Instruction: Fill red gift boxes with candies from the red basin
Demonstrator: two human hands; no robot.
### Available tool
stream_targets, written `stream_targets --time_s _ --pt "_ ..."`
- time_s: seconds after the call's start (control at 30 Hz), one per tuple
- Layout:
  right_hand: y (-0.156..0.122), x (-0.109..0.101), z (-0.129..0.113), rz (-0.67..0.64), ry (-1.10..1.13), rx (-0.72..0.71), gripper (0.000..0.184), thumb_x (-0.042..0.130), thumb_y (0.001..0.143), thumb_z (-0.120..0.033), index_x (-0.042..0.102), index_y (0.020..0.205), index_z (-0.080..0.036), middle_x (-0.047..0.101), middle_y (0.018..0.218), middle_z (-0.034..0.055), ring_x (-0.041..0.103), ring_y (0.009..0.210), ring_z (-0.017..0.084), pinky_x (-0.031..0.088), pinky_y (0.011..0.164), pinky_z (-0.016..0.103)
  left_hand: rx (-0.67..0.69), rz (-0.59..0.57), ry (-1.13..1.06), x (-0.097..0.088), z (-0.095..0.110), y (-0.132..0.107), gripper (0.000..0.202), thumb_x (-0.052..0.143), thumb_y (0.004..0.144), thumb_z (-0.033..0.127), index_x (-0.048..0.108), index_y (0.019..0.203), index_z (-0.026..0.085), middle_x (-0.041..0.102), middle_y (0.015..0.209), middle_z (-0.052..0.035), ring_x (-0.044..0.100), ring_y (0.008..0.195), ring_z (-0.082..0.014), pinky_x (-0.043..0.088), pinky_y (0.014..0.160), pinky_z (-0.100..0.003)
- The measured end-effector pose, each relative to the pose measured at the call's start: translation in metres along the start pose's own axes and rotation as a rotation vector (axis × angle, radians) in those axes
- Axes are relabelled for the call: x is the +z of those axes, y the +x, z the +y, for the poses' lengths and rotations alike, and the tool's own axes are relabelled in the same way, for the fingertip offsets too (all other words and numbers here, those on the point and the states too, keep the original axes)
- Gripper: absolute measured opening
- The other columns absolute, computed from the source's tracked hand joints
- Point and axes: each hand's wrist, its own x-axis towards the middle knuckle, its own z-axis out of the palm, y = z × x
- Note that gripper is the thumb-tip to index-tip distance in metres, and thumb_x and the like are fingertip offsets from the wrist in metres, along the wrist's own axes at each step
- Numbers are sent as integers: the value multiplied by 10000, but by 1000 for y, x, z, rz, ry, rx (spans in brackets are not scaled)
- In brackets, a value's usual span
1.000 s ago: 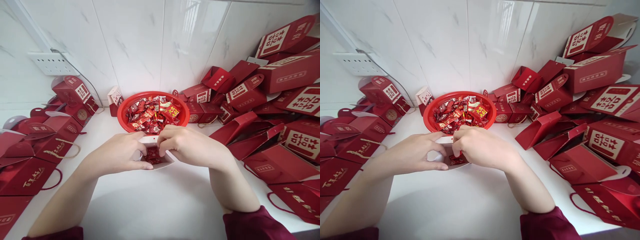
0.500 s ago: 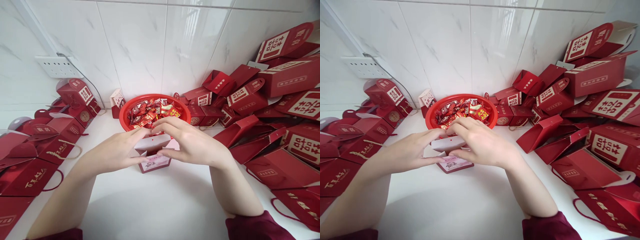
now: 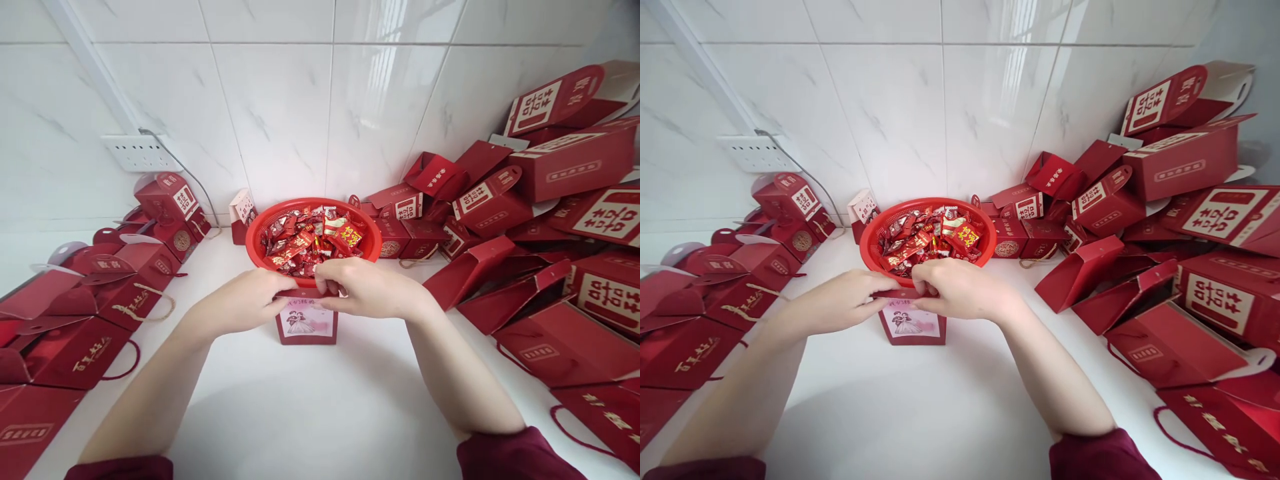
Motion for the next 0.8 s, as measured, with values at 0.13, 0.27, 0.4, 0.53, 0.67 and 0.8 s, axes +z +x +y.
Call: stream_targets --time_s 0.13,0.27,0.4,0.53,0.67,0.8 --pt "0 0 2 4 42 84 96 542 953 -249 570 884 -188 613 755 -8 504 623 119 325 578 244 -33 -109 -84 3 3 -4 379 439 981 489 659 1131 219 710 955 -49 640 794 -205 438 705 -285" --pt "3 3 7 6 4 41 259 511 979 -263 600 753 -173 636 741 9 509 638 119 331 590 250 -21 -148 -155 -2 8 -8 421 347 1013 474 669 1036 205 691 910 -38 611 785 -194 430 726 -289" --pt "4 4 9 -60 49 -23 193 589 948 -323 691 862 -184 682 792 10 563 687 132 368 621 248 11 -147 -188 -4 12 -10 330 391 999 403 625 907 189 616 799 -9 533 685 -156 385 635 -265" --pt "6 8 10 -92 38 -58 148 609 927 -269 698 851 -179 675 768 3 549 654 124 360 600 238 -18 -145 -194 0 11 -9 323 436 970 377 541 741 174 523 686 9 435 588 -125 332 557 -258" --pt "15 21 8 -66 -34 -117 174 607 915 -198 649 749 -164 655 743 14 545 649 126 356 604 240 -4 -160 -178 -1 9 -9 333 407 974 351 563 738 176 551 658 3 452 563 -127 330 553 -269" --pt "20 28 3 -14 18 -184 146 573 960 -224 690 888 -176 703 874 36 619 761 145 411 660 244 -76 -303 -150 -21 0 -26 406 379 991 387 619 739 179 620 675 -12 522 579 -139 343 544 -271"
